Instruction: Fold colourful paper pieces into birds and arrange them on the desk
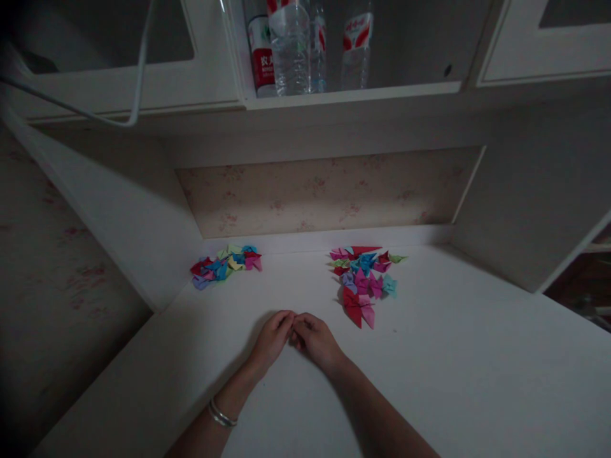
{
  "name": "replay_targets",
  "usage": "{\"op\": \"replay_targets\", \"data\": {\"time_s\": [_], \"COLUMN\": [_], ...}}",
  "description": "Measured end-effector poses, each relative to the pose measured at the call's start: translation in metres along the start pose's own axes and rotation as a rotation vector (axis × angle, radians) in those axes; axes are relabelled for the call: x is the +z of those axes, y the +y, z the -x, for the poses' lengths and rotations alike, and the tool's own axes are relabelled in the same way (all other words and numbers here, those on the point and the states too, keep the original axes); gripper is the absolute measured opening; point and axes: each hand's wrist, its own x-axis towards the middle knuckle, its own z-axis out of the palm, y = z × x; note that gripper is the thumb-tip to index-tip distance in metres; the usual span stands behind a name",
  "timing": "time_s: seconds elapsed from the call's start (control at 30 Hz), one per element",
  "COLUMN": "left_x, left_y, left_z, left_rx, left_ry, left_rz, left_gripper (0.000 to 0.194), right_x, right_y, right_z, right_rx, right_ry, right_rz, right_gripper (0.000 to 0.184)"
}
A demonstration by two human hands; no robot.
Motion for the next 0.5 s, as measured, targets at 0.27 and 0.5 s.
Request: {"op": "replay_targets", "data": {"time_s": [0.27,0.5], "left_x": [-0.0008,0.0001], "left_y": [-0.0041,-0.0068], "left_z": [-0.0009,-0.0033], "left_rx": [0.003,0.021], "left_ry": [-0.012,-0.015], "left_rz": [-0.019,-0.009], "left_gripper": [0.029,0.029], "right_x": [-0.0003,0.0002], "right_y": [-0.0010,0.0016], "right_z": [0.0011,-0.0008], "right_rx": [-0.008,0.008], "right_ry": [-0.008,0.003], "right_rz": [0.010,-0.028], "right_gripper": [0.037,0.038]}}
